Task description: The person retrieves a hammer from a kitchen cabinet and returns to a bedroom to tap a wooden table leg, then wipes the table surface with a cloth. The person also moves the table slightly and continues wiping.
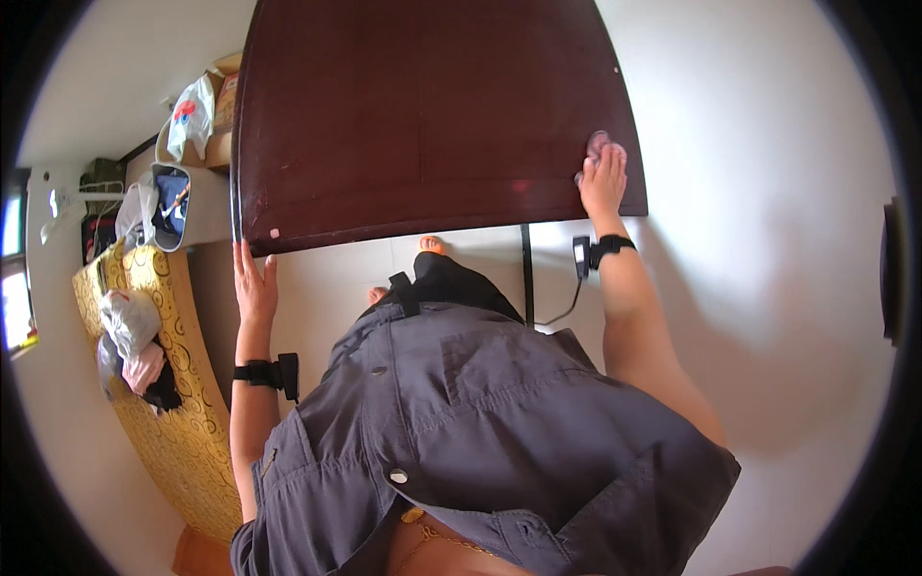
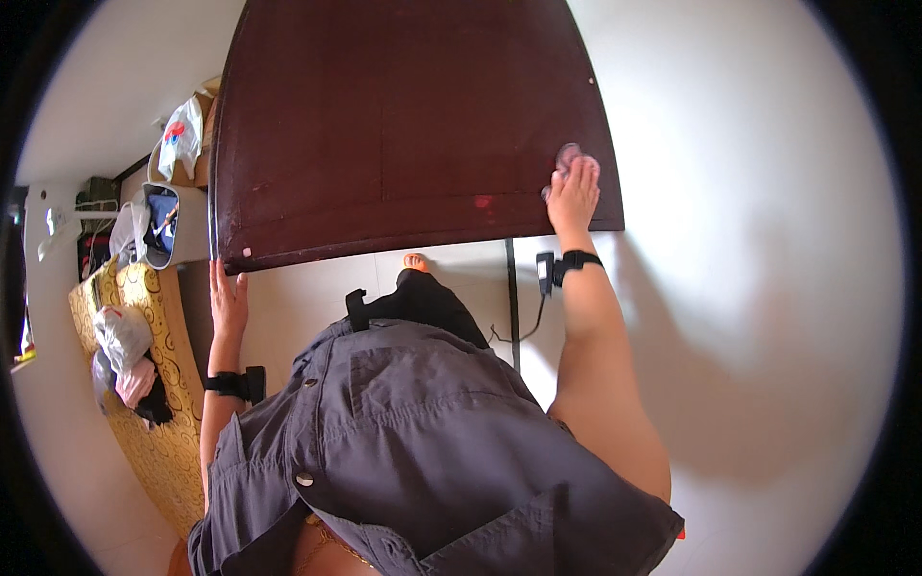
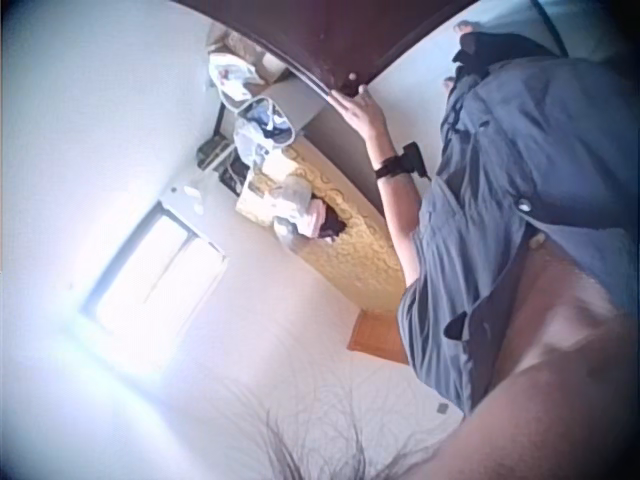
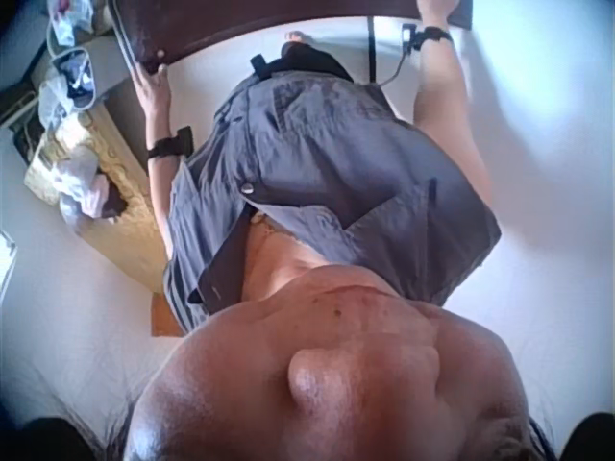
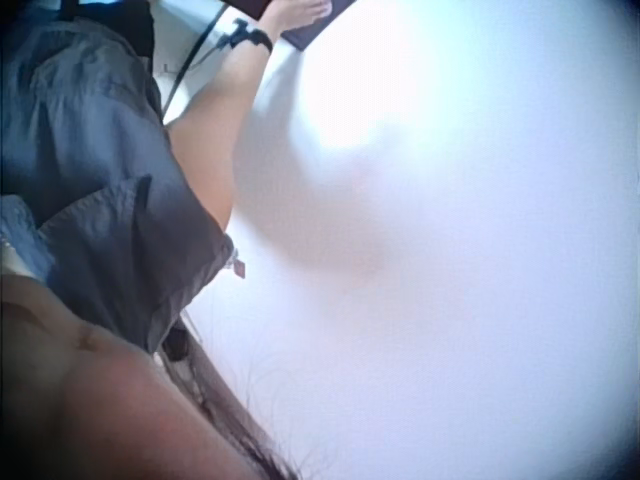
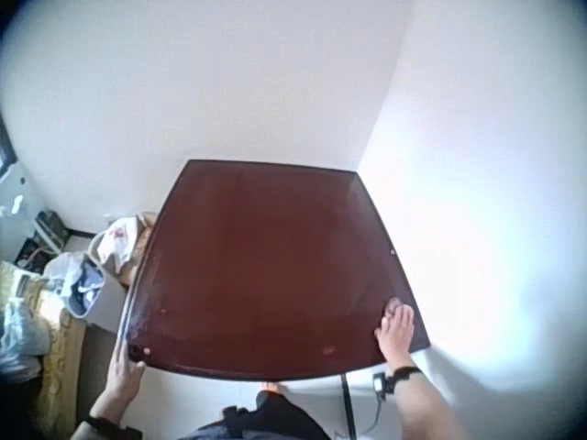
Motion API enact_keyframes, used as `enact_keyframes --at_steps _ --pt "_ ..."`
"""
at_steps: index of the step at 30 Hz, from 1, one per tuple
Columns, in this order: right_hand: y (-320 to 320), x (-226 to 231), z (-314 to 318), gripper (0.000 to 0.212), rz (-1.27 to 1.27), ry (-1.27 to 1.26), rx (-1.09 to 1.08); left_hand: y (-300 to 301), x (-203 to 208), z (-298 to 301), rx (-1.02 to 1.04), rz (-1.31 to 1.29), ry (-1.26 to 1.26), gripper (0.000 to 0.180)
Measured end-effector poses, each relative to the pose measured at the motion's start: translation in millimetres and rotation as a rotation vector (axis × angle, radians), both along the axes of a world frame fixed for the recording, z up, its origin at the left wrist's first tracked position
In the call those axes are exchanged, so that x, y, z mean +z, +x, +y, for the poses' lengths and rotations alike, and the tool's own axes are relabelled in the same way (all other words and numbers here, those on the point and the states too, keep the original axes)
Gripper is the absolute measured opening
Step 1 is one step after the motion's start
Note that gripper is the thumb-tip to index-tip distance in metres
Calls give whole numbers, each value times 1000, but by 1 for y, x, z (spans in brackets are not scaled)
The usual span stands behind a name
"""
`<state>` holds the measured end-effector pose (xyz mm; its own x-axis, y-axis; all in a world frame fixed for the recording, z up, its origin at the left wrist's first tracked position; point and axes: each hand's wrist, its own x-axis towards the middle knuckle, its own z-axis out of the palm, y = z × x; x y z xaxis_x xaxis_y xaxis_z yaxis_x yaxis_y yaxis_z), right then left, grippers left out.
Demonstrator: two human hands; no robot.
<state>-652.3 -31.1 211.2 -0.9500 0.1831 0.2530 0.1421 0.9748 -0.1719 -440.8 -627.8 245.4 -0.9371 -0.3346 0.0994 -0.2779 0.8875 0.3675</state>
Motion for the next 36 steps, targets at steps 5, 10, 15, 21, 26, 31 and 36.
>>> enact_keyframes --at_steps 5,10,15,21,26,31,36 --pt "-17 56 -37 43 59 37 -204 -25 18 10 -127 -66 -139 80" --pt "10 105 -187 42 7 -118 459 -28 39 16 -120 -162 -207 99" --pt "5 74 -191 57 149 85 893 -43 52 27 -65 -355 -196 108" --pt "-157 54 -89 39 207 80 259 -103 59 40 19 -617 -197 113" --pt "-253 35 -84 61 3 34 -224 -103 56 37 11 -694 -288 118" --pt "-338 37 -163 69 4 38 -76 -115 63 40 29 -714 -237 118" --pt "-376 42 -277 67 7 51 139 -118 62 40 42 -724 -193 116"
